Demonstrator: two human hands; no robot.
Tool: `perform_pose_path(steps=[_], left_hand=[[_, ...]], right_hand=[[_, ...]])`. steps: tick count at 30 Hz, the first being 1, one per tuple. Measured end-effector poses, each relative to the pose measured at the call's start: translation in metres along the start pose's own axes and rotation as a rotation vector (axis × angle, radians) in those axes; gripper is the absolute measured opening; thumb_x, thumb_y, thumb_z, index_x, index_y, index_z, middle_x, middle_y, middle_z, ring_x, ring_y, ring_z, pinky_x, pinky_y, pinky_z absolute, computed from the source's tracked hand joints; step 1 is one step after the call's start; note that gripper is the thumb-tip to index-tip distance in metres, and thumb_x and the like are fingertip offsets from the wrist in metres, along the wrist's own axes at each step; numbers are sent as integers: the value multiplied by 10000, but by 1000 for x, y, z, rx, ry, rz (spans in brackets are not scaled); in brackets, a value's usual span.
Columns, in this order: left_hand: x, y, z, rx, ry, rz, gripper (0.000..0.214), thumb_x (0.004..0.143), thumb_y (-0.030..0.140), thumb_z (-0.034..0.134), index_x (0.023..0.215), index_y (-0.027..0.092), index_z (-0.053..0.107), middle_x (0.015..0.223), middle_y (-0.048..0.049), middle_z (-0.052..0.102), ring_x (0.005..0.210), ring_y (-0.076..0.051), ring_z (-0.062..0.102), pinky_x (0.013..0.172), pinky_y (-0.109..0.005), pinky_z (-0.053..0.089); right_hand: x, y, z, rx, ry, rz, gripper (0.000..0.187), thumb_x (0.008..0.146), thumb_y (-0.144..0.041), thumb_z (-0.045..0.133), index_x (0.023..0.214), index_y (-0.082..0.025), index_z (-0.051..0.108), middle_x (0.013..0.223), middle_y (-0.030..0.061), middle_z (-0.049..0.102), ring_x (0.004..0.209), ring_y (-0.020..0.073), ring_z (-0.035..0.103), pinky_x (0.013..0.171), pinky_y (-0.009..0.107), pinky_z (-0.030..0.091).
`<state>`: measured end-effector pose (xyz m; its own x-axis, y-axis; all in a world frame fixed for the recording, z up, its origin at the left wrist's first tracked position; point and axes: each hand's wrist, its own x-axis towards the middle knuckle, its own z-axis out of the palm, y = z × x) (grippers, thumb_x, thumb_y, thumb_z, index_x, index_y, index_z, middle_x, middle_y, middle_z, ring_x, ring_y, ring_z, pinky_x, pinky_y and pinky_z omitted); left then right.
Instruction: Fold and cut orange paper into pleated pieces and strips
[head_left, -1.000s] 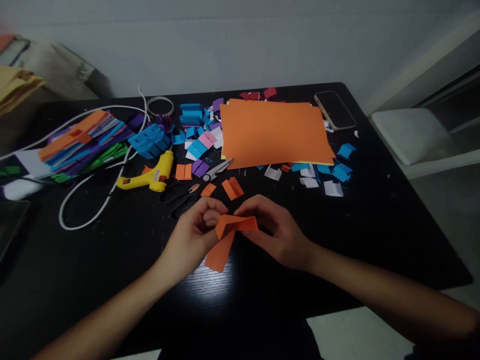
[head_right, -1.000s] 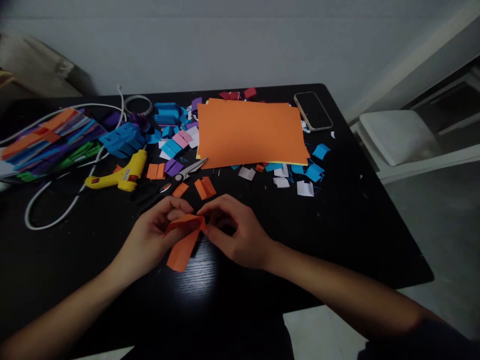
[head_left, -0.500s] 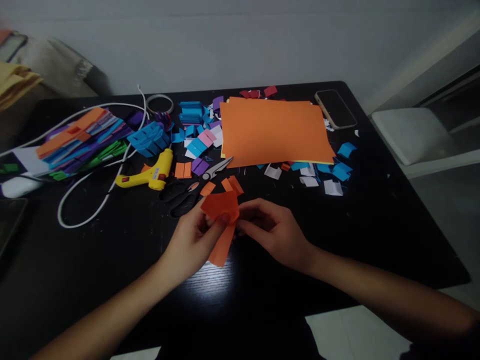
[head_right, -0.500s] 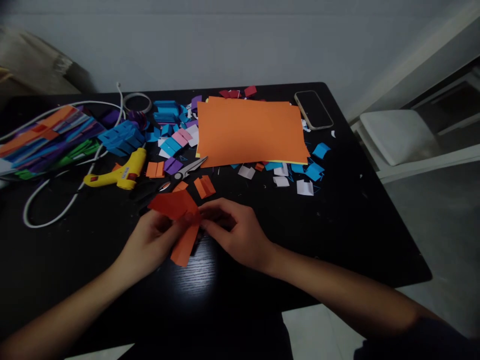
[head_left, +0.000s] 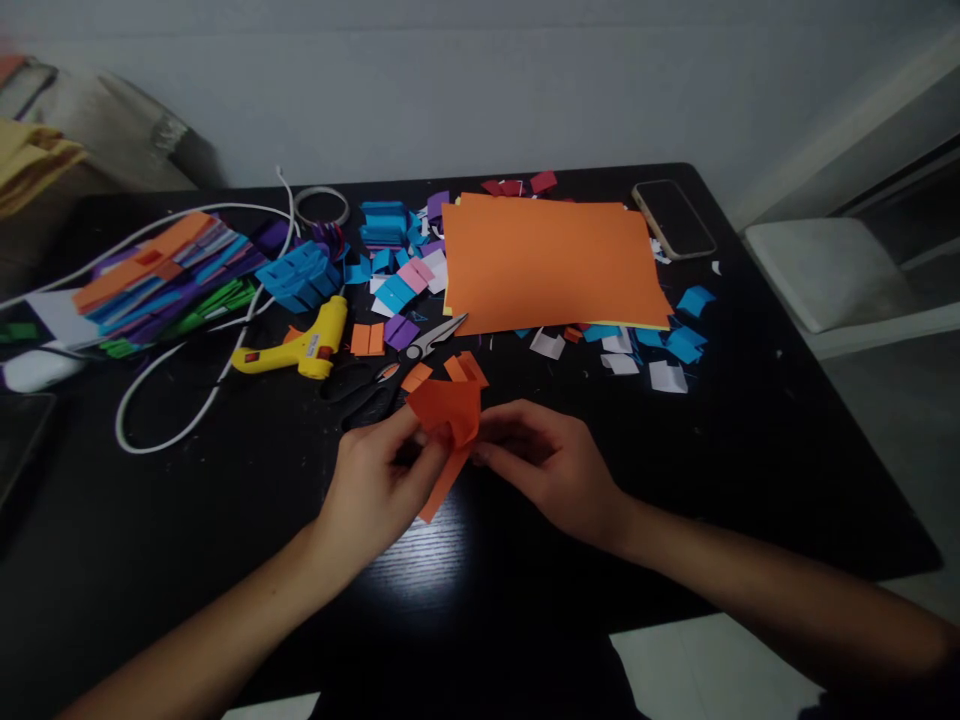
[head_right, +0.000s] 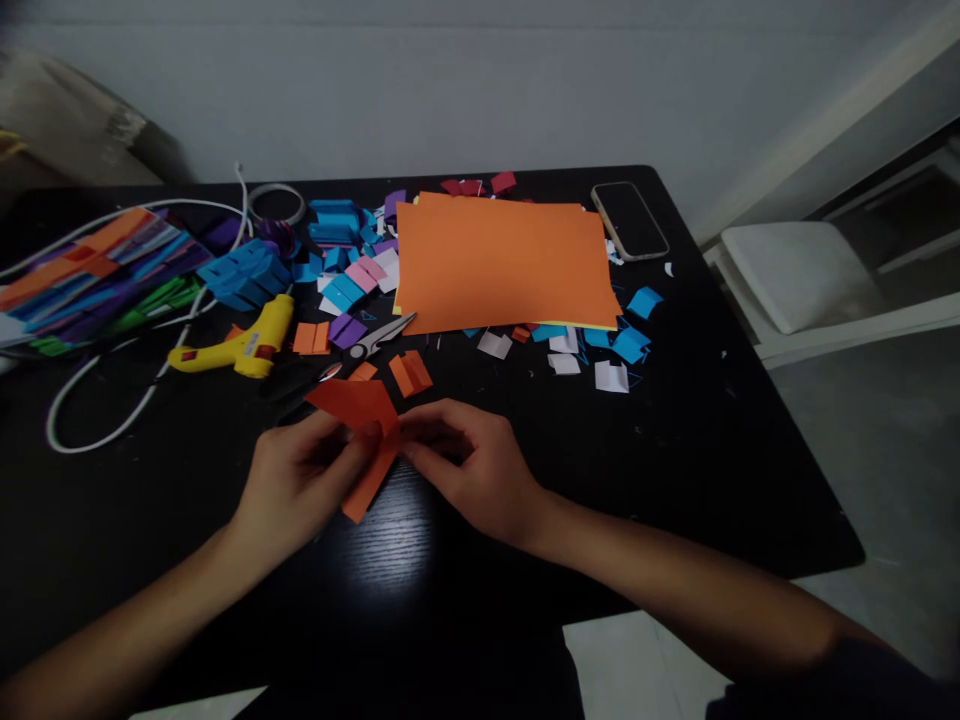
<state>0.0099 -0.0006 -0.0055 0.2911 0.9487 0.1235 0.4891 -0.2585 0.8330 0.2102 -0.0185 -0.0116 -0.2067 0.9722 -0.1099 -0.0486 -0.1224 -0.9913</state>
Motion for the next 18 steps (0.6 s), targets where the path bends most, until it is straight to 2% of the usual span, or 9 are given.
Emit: perform_pose_path(steps=[3, 9, 12, 14, 18], left_hand=[[1, 2, 0, 17, 32, 1, 155, 930, 208, 596, 782, 181, 631, 542, 67, 540, 439, -67, 473, 432, -171, 349], [0, 1, -1, -85, -38, -64, 59, 941, 216, 616, 969, 188, 660, 656, 40, 647, 522, -94, 592, 479, -173, 439], [0, -1, -1, -271, -132, -121, 152, 953, 218, 615, 1094, 193, 664, 916, -30, 763, 714, -140, 716, 627, -216, 563], [1, -2, -2, -400, -170, -162, 187, 953, 227, 632, 1134, 196, 669, 1056, -65, 776, 859, -177, 759, 762, -269, 614], [4, -2, -1, -530, -170, -202, 150, 924, 224, 699, 1071, 194, 704, 1077, -70, 789, 943, -196, 776, 889, -312, 629]], right_hand=[[-1, 0, 1, -44, -1, -12, 162, 885, -246, 783, 1046, -231, 767, 1018, 41, 799, 937, 185, 771, 854, 344, 649], [0, 2, -1, -23, 13, -33, 188, 892, -212, 765, 1078, -226, 745, 1067, 46, 791, 968, 179, 767, 892, 338, 641], [3, 2, -4, 15, 40, -26, 194, 897, -192, 748, 1086, -229, 731, 1077, 40, 784, 999, 183, 762, 930, 351, 636], [5, 1, -7, 18, 56, -14, 183, 898, -191, 740, 1077, -228, 729, 1072, 39, 779, 1000, 188, 759, 924, 357, 639], [4, -1, -10, 3, 60, -24, 194, 896, -158, 709, 1078, -224, 716, 1062, 44, 767, 1000, 188, 751, 913, 348, 638]])
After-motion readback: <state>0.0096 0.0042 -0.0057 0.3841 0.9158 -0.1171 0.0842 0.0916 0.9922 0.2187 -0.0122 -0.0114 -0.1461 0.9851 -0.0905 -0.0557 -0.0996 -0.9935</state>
